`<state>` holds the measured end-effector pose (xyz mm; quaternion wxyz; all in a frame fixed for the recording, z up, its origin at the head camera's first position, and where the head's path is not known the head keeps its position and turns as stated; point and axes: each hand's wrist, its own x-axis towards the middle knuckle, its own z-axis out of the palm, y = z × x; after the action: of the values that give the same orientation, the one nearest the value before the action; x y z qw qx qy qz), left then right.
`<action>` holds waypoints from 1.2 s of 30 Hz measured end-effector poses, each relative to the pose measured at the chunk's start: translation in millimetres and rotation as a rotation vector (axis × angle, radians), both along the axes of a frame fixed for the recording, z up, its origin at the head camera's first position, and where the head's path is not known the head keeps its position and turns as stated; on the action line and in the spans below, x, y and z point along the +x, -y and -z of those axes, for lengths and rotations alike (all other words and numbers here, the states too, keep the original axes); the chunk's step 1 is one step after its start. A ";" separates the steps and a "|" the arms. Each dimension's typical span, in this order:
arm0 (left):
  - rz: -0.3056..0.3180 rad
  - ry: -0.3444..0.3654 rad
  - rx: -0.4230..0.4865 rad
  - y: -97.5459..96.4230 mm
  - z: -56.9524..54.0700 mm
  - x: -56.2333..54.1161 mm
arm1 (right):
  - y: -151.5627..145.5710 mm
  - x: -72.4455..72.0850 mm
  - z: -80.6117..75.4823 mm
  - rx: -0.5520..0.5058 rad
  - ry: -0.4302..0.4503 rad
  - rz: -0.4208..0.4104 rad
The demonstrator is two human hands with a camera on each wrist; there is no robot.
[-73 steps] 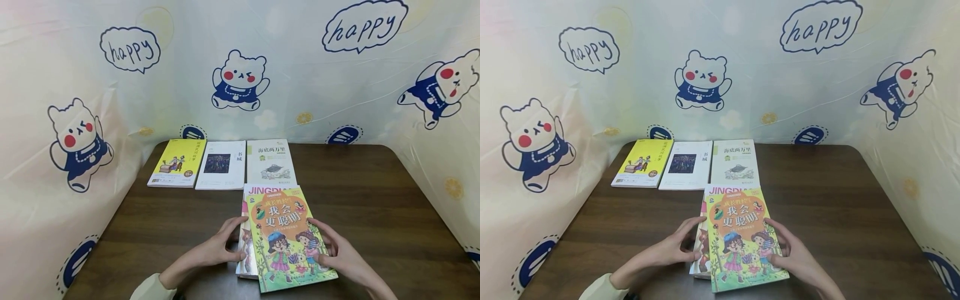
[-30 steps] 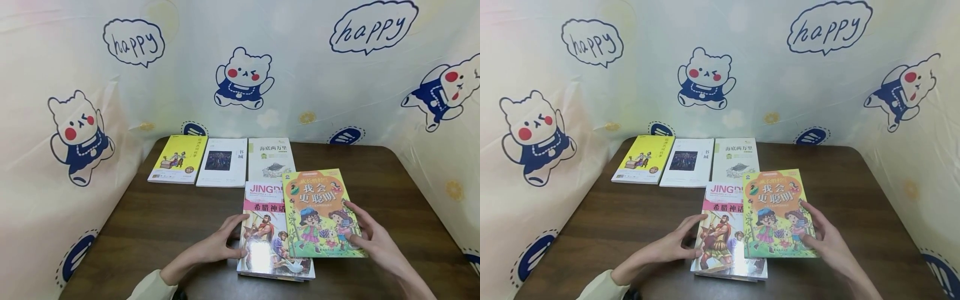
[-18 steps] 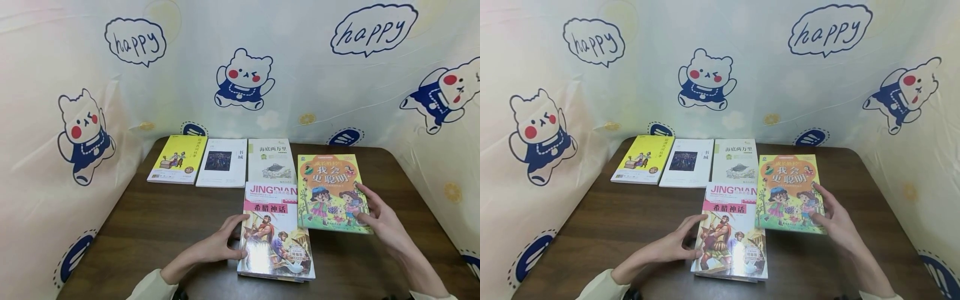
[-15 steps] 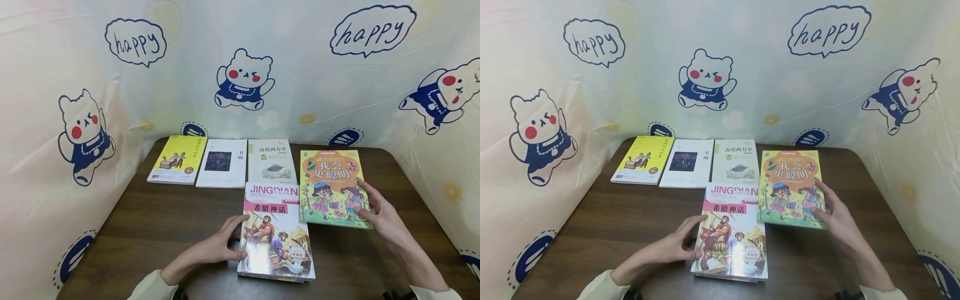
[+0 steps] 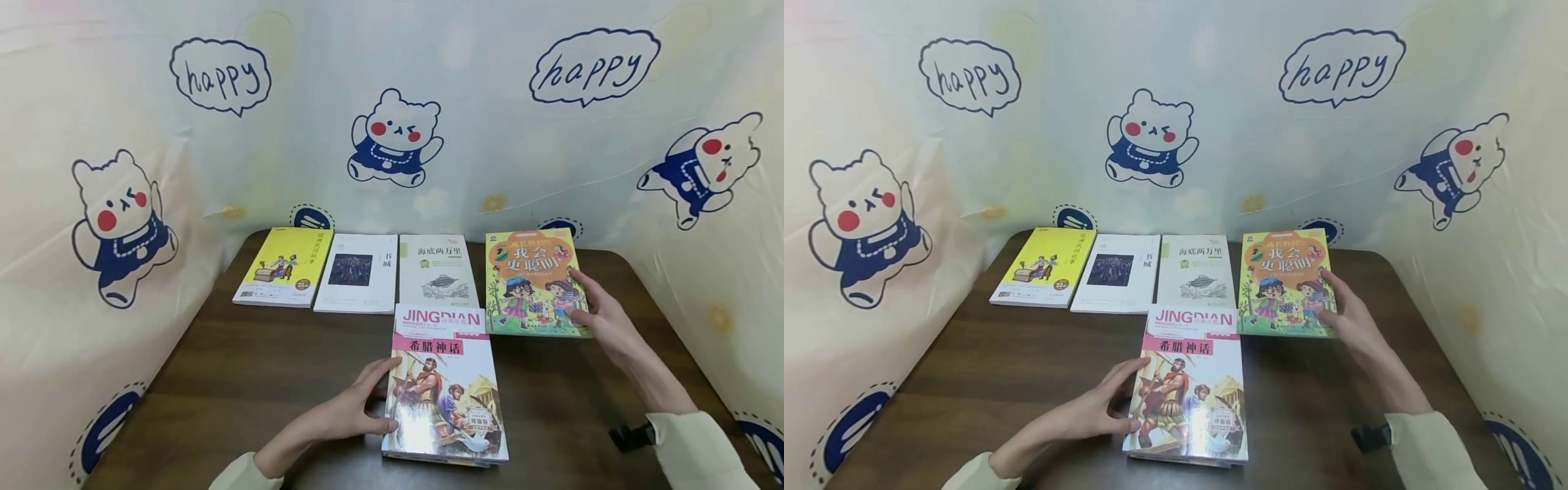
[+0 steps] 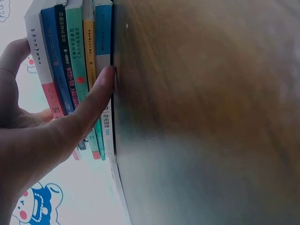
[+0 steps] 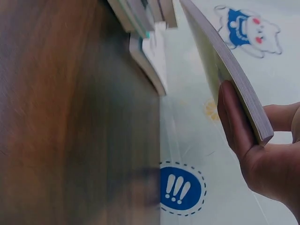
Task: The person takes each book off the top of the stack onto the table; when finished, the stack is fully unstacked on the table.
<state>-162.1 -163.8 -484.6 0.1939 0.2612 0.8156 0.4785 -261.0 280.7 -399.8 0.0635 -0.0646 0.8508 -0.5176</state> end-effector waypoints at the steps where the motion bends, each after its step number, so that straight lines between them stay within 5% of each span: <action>1: -0.002 -0.003 -0.001 0.1 0.2 0.3 | -0.4 -5.8 0.1 0.005 0.007 0.000; 15: -0.005 0.030 -0.009 0.6 -0.5 1.3 | -9.8 -75.1 17.9 0.143 0.114 -0.017; 24: -0.018 0.044 -0.001 0.5 -1.1 0.3 | -7.2 -98.7 31.9 0.196 0.154 -0.007; 36: -0.021 0.054 0.012 0.4 -0.8 1.4 | -0.1 -116.3 31.7 0.330 0.222 0.014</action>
<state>-160.6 -164.2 -483.8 0.2092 0.2408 0.8099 0.4923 -377.3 280.8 -431.5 0.1631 0.0099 0.9123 -0.3756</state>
